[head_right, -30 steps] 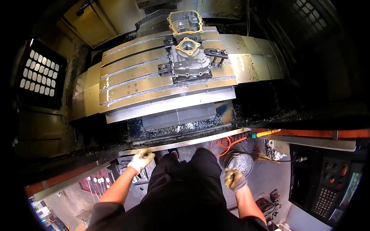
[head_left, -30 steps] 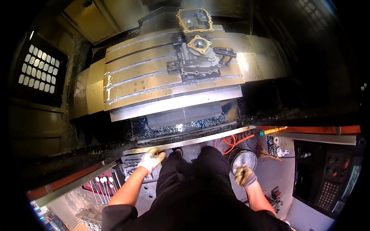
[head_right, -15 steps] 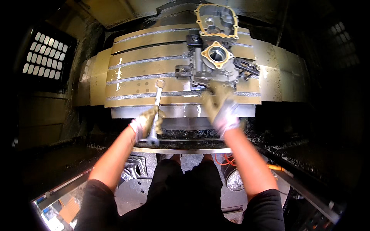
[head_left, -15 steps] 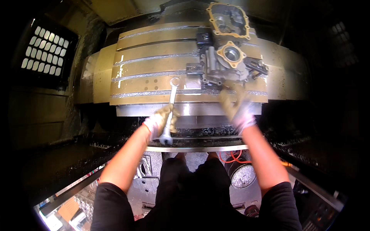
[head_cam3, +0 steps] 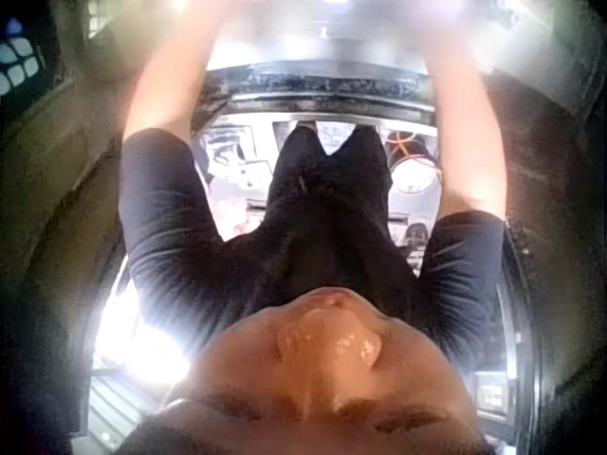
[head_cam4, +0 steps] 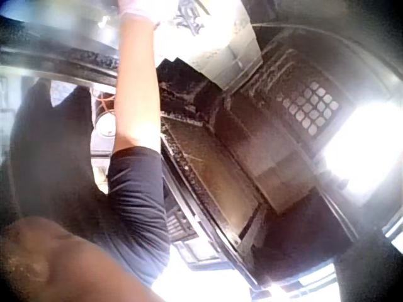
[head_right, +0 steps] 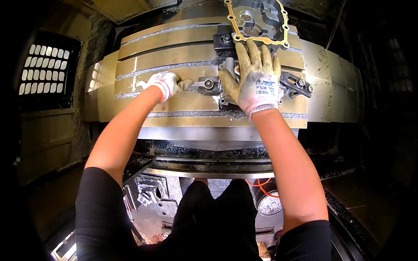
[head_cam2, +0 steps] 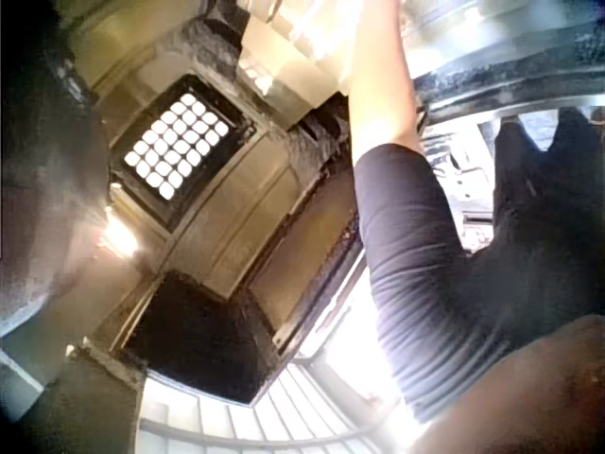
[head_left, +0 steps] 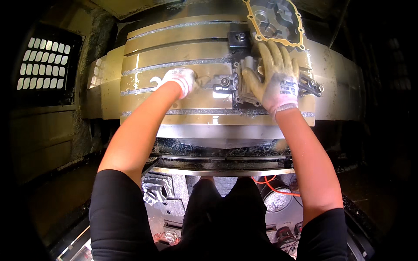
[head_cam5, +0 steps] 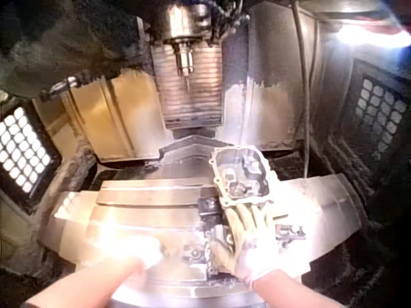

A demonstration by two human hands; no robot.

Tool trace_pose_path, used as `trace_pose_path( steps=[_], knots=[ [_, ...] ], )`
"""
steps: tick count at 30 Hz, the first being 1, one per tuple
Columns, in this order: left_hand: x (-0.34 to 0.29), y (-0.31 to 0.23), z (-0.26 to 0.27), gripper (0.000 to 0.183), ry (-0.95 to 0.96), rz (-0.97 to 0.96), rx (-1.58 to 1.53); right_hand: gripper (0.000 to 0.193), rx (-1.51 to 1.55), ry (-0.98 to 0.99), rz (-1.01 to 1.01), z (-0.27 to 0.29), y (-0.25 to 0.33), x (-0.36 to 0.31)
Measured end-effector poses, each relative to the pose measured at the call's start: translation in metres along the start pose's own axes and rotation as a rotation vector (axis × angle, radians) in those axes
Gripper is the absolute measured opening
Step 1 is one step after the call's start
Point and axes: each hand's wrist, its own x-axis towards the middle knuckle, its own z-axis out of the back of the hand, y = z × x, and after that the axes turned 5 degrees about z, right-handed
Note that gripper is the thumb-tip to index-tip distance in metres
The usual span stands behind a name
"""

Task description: The person unfastens bolts using a wrench to remove two metal casing components from a machining table, then uses an air hose to clean metal shavings from the workspace and the parts before repositioning the components on the table and refastening them with the wrench.

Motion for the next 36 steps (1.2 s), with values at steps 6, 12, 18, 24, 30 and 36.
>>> trace_pose_path(
  steps=[6,12,18,24,30,36],
  knots=[
    [0.044,0.003,0.024,0.073,0.015,-0.100,0.137,0.074,-0.040,-0.016,0.016,0.000,0.000,0.004],
    [0.026,0.046,0.005,0.070,-0.109,-0.173,0.058,0.074,-0.047,-0.034,0.043,-0.004,-0.002,0.004],
    [0.013,0.068,-0.016,0.073,0.025,0.006,0.099,0.071,-0.025,-0.093,0.090,-0.012,0.001,0.010],
    [-0.091,-0.024,-0.145,0.059,0.083,0.255,-0.782,0.072,-0.026,-0.063,0.004,-0.005,-0.007,0.000],
    [-0.102,-0.145,-0.115,0.061,0.870,0.389,-2.224,0.072,0.001,-0.052,-0.001,-0.009,-0.008,-0.002],
    [-0.035,-0.167,-0.126,0.058,0.346,0.583,-2.311,0.070,0.131,-0.166,0.070,0.013,-0.012,-0.013]
  ],
)
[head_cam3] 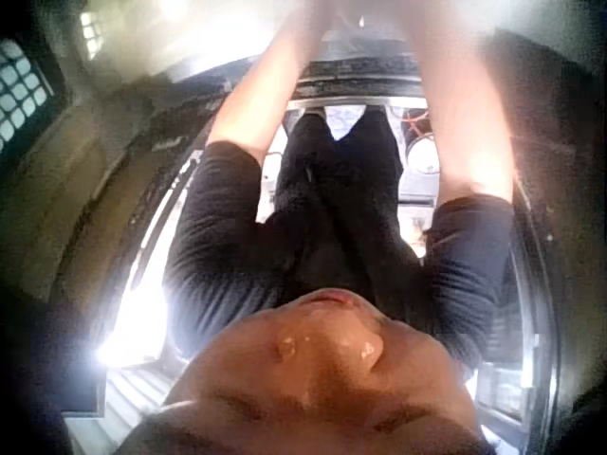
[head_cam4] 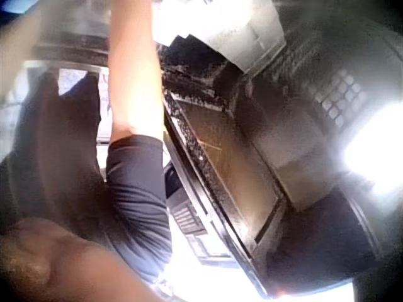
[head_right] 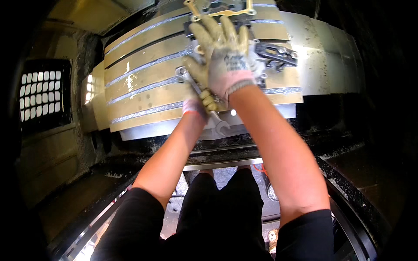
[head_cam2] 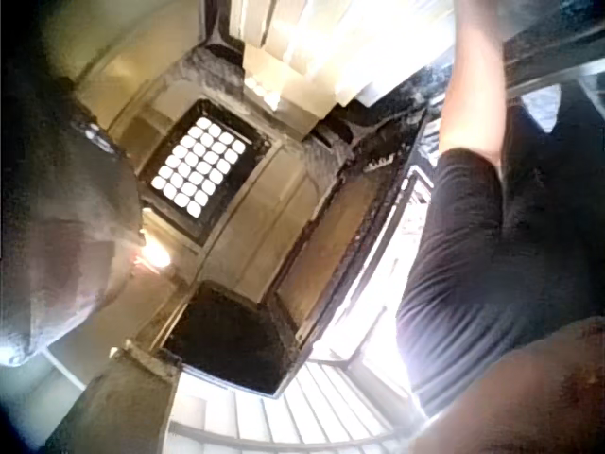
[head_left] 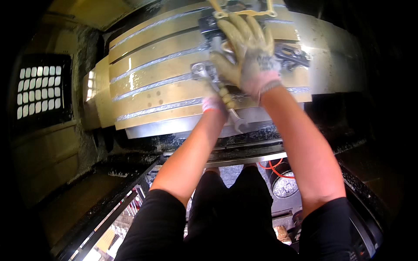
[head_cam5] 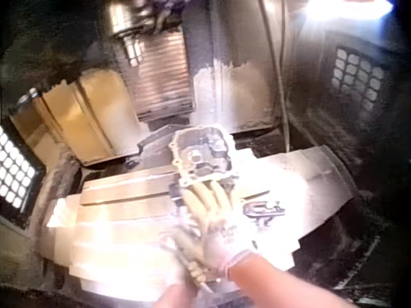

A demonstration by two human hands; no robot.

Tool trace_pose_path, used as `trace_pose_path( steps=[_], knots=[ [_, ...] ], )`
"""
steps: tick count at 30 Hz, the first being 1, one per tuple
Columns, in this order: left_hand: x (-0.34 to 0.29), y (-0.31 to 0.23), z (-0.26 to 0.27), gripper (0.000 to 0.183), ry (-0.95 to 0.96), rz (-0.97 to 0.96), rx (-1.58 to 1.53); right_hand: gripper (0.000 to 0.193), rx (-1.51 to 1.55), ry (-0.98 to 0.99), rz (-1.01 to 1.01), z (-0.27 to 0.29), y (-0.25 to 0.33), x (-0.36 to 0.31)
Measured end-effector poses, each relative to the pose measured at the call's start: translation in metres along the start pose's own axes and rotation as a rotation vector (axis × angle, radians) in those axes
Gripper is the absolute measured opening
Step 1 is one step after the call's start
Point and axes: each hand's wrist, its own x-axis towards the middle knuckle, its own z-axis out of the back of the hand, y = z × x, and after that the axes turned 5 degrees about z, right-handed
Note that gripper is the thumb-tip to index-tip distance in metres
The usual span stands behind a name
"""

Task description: The person unfastens bolts using a wrench to remove two metal casing components from a machining table, then uses an air hose to clean metal shavings from the workspace and the parts before repositioning the components on the table and refastening them with the wrench.

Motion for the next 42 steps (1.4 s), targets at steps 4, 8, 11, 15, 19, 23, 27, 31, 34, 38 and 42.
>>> trace_pose_path(
  steps=[4,8,11,15,19,23,27,31,34,38,42],
  knots=[
    [-0.073,0.023,0.018,0.054,-0.129,-0.118,0.081,0.069,0.553,0.082,-0.472,0.040,0.003,-0.136],
    [-0.141,0.069,0.016,0.062,0.151,-0.160,0.490,0.042,1.609,0.548,-1.123,0.083,0.053,-0.236],
    [-0.151,0.070,-0.039,0.053,0.384,-0.096,0.787,0.026,2.095,0.389,-0.985,0.095,0.057,-0.207],
    [-0.148,0.014,-0.114,0.039,0.492,-1.533,1.802,0.037,1.974,0.095,-1.324,0.091,0.030,-0.162],
    [-0.131,-0.042,-0.159,0.044,0.371,-1.929,2.290,0.048,2.062,-0.145,-1.297,0.065,0.009,-0.134],
    [-0.094,-0.058,-0.158,0.046,0.454,-1.646,2.319,0.050,2.083,-0.254,-1.440,0.024,0.004,-0.113],
    [-0.092,-0.055,-0.157,0.049,0.442,-1.641,2.348,0.044,2.069,-0.389,-1.561,-0.003,0.021,-0.085],
    [-0.090,-0.055,-0.162,0.051,0.462,-1.608,2.360,0.051,2.250,-0.394,-1.490,-0.015,0.016,-0.067],
    [-0.087,-0.056,-0.157,0.051,0.439,-1.680,2.348,0.056,2.197,-0.263,-1.581,-0.006,0.011,-0.071],
    [-0.094,-0.053,-0.159,0.050,0.389,-1.649,2.368,0.050,2.248,-0.193,-1.599,0.029,0.006,-0.072],
    [-0.096,-0.052,-0.158,0.048,0.396,-1.637,2.368,0.039,2.175,-0.038,-1.687,0.071,-0.016,-0.104]
  ],
)
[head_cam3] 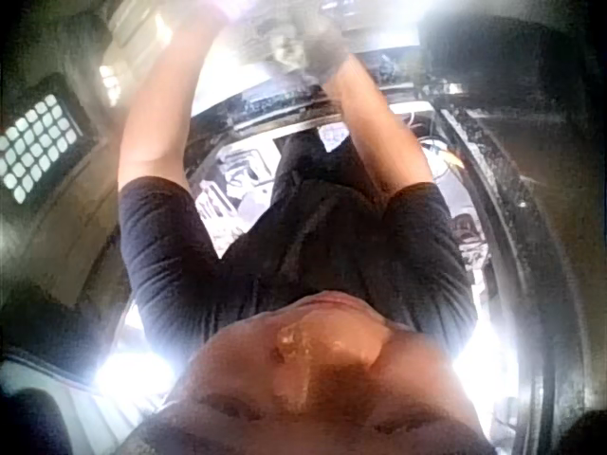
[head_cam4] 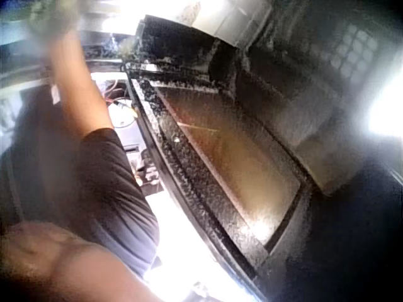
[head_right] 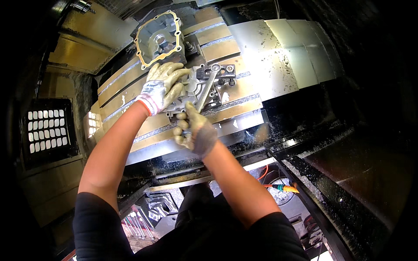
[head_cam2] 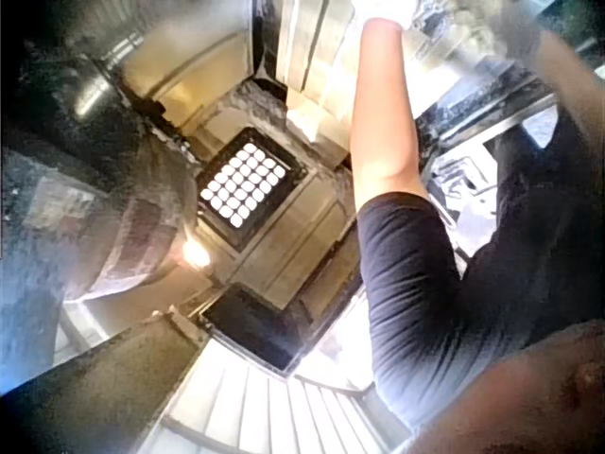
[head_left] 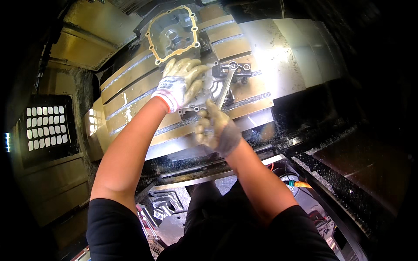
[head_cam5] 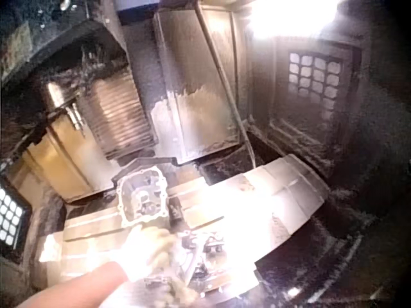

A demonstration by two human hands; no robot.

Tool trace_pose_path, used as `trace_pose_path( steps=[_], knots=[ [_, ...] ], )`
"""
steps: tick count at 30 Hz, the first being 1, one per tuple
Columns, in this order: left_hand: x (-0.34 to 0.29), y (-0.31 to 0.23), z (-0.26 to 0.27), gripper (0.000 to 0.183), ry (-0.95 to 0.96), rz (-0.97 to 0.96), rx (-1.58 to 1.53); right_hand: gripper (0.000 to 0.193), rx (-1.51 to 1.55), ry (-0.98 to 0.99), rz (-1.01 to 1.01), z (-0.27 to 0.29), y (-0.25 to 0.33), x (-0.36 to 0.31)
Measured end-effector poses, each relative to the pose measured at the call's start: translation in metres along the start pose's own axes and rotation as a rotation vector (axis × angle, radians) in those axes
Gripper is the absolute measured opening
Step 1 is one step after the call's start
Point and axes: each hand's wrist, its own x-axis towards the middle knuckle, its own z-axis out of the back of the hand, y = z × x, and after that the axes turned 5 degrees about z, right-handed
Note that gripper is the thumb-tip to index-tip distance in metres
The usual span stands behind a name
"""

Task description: The person unfastens bolts using a wrench to remove two metal casing components from a machining table, then uses an air hose to clean metal shavings from the workspace and the parts before repositioning the components on the table and refastening them with the wrench.

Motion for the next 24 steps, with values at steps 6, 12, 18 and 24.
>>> trace_pose_path(
  steps=[6,12,18,24],
  knots=[
    [-0.003,0.005,-0.005,0.044,-0.080,-0.031,-0.020,0.037,-0.183,0.015,-0.046,0.025,0.013,-0.009],
    [-0.007,0.010,-0.016,0.044,-0.147,-0.029,0.011,0.037,-0.237,0.095,-0.182,0.041,0.028,-0.008],
    [-0.011,0.007,-0.013,0.043,-0.021,0.107,-0.040,0.028,-0.728,-0.097,-0.298,0.078,0.164,-0.061],
    [-0.007,0.008,-0.022,0.042,-0.083,0.089,-0.107,0.028,-1.017,-0.142,-0.158,0.077,0.243,-0.075]
  ],
)
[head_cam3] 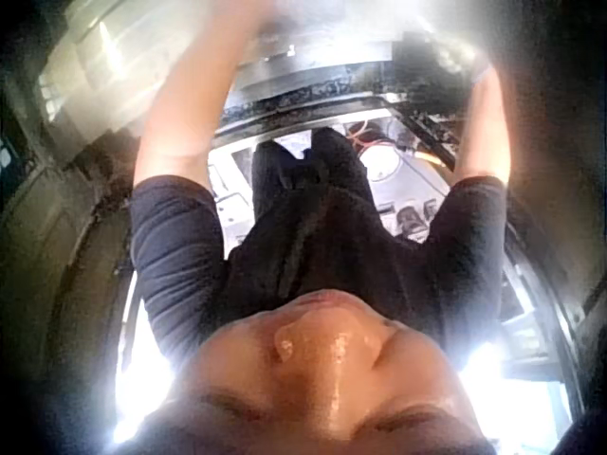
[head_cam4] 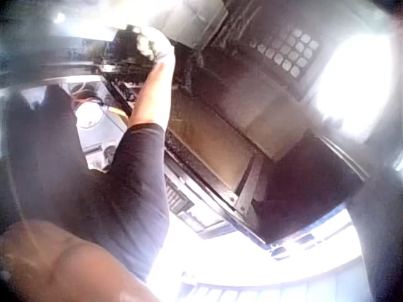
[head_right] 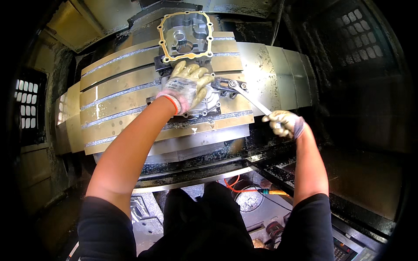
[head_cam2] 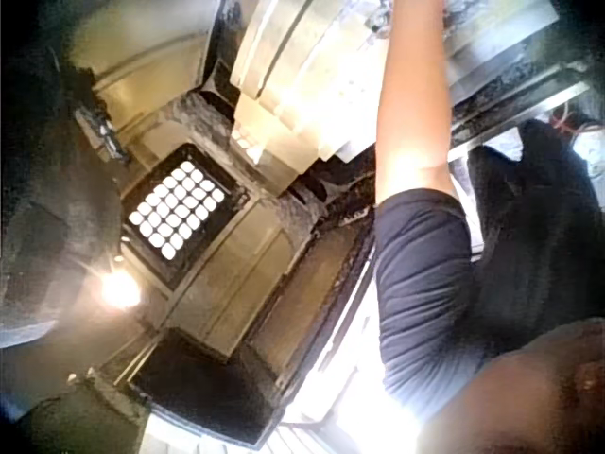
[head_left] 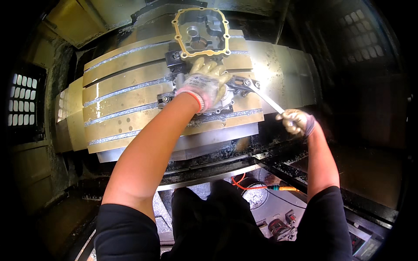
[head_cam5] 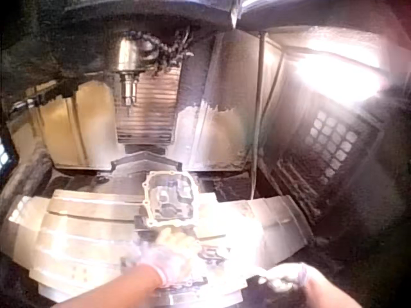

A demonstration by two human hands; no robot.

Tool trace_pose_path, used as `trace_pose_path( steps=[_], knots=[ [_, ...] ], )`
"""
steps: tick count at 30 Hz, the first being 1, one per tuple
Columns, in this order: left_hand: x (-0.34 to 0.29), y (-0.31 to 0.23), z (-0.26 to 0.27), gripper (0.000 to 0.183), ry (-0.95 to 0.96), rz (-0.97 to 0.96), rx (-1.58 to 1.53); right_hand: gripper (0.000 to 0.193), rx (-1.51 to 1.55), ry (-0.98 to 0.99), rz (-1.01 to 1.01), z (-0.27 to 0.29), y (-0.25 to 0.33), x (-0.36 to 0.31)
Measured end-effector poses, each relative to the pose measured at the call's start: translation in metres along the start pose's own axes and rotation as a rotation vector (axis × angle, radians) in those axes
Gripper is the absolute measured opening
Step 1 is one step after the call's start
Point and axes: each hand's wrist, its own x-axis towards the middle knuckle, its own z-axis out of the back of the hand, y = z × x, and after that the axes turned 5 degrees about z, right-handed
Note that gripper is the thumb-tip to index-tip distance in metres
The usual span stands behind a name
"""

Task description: The person unfastens bolts using a wrench to remove two metal casing components from a machining table, then uses an air hose to clean metal shavings from the workspace and the parts before repositioning the components on the table and refastening them with the wrench.

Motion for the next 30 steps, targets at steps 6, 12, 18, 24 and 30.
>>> trace_pose_path(
  steps=[6,12,18,24,30],
  knots=[
    [-0.004,0.001,0.004,0.043,0.031,0.004,0.034,0.018,-0.127,-0.161,0.183,0.041,0.042,0.016],
    [-0.011,0.010,0.007,0.041,-0.092,-0.068,0.015,0.031,-0.022,-0.384,0.389,0.037,0.081,0.049],
    [0.026,0.050,0.050,0.052,-0.712,0.314,-0.244,0.035,0.121,-0.284,0.460,0.062,0.124,0.127],
    [0.090,0.121,0.016,0.085,-0.080,1.257,-0.459,0.027,0.167,-0.148,0.649,0.062,0.113,0.144],
    [0.086,0.143,-0.028,0.035,-0.108,1.114,-0.179,0.021,0.446,-0.259,0.789,0.050,0.122,0.186]
  ],
)
